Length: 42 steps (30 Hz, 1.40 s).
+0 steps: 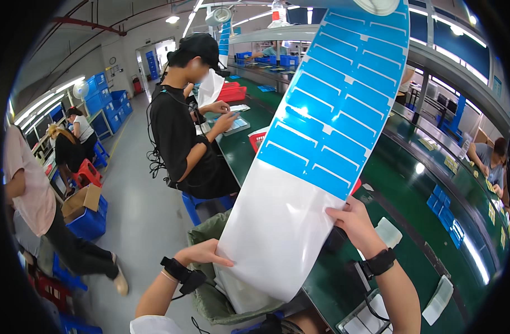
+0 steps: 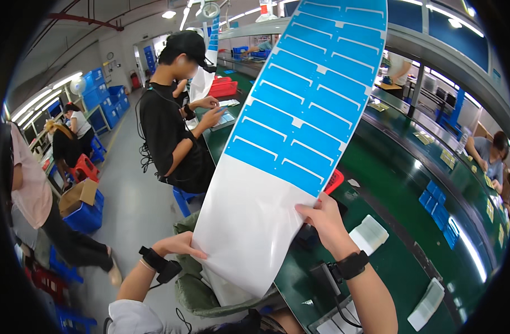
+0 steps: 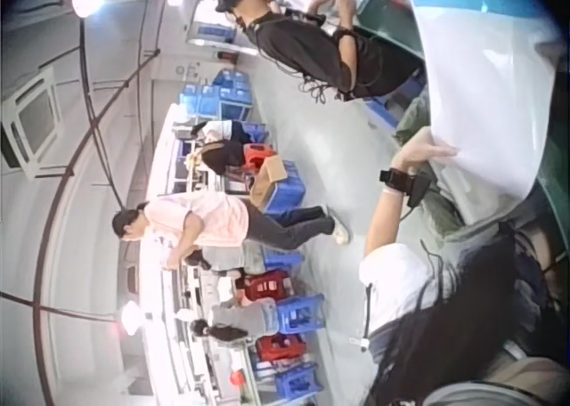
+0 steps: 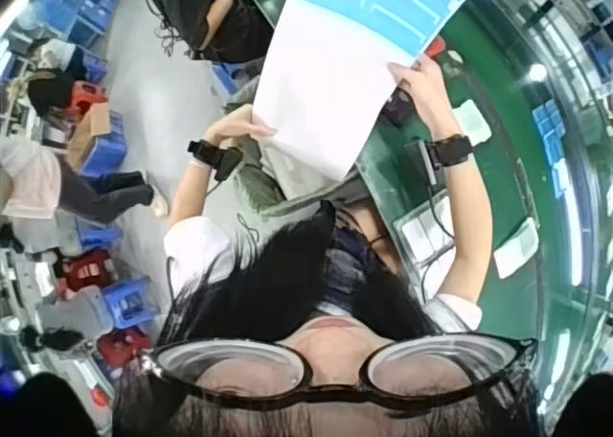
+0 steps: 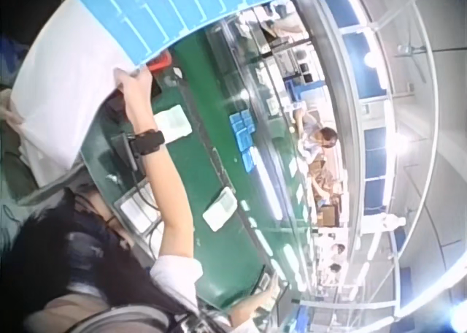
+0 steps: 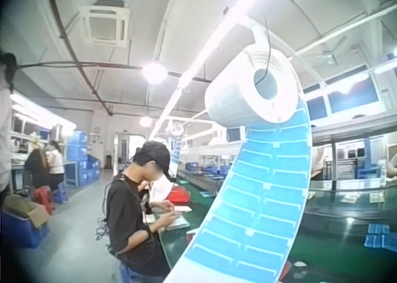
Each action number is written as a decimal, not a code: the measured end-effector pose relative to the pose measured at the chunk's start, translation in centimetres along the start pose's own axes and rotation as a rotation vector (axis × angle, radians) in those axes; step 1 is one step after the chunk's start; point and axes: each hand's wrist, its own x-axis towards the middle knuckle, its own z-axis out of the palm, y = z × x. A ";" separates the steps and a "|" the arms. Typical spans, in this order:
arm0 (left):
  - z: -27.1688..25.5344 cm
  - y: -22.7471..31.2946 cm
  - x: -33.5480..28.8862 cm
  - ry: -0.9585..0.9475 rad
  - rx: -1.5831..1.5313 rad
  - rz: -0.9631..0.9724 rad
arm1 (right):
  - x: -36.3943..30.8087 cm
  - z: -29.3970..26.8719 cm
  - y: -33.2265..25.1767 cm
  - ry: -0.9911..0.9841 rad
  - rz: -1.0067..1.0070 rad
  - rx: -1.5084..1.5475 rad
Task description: Peeling blue labels and applying them to white rectangular components on an assembly line.
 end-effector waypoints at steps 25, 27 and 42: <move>3.7 20.4 4.5 0.187 0.013 0.719 | -5.0 6.7 -11.0 0.325 -0.895 -0.998; 3.7 20.3 4.4 0.165 0.028 0.719 | -4.5 6.3 -10.7 0.226 -0.935 -0.875; -0.7 12.9 7.1 0.432 -0.184 0.440 | -12.5 -9.6 -11.3 0.510 -0.765 -0.323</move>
